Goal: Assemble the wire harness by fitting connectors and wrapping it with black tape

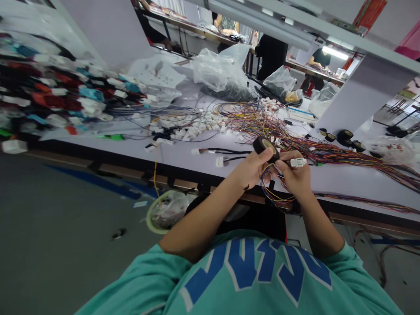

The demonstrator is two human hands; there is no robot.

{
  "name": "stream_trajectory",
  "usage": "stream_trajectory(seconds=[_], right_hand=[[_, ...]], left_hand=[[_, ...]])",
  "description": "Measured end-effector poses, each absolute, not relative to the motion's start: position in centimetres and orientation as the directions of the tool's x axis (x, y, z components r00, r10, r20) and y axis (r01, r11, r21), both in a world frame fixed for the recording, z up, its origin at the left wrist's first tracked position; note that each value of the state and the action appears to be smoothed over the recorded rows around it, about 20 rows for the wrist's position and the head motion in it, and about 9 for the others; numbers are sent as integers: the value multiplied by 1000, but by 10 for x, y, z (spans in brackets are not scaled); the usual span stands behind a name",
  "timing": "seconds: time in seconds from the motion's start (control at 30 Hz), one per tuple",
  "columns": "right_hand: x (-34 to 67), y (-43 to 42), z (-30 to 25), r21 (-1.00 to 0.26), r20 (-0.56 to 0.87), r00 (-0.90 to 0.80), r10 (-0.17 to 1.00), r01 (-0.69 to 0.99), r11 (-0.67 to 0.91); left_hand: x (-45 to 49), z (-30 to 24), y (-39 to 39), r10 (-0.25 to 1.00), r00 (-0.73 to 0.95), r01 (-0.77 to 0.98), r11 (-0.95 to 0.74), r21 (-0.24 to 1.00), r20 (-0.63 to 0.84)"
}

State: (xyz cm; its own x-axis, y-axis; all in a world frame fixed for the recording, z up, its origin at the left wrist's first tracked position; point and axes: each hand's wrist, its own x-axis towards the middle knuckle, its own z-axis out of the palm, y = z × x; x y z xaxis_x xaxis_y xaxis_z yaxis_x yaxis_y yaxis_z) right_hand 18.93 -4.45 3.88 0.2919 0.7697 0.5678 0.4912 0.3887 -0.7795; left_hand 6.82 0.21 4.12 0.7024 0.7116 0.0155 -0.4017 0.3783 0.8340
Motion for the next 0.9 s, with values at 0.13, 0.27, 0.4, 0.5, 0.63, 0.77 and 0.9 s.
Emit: stream_trajectory(seconds=[0.13,0.27,0.4,0.5,0.63,0.77,0.9], right_hand=[[197,-36,37,-904,423,367,828,227,361],[210,-35,46,-898,424,335,841,278,342],[207,-44,56,-724,620,251,744,550,417],[201,-44,51,-757,572,259,778,533,379],[203,-36,38,-735,601,296,742,569,368],[210,-33,33,-686,693,311,650,561,463],[217,-29,36,-811,577,327,748,337,478]], left_hand=[[61,41,3,710,666,-363,41,931,228],[58,41,0,599,709,-183,-354,917,372],[70,38,4,777,478,-113,-408,906,409],[80,34,3,837,315,-75,-449,891,448],[85,33,0,862,266,-133,-411,902,432],[87,40,8,917,326,-422,-75,903,229],[88,48,22,607,778,-396,272,877,163]])
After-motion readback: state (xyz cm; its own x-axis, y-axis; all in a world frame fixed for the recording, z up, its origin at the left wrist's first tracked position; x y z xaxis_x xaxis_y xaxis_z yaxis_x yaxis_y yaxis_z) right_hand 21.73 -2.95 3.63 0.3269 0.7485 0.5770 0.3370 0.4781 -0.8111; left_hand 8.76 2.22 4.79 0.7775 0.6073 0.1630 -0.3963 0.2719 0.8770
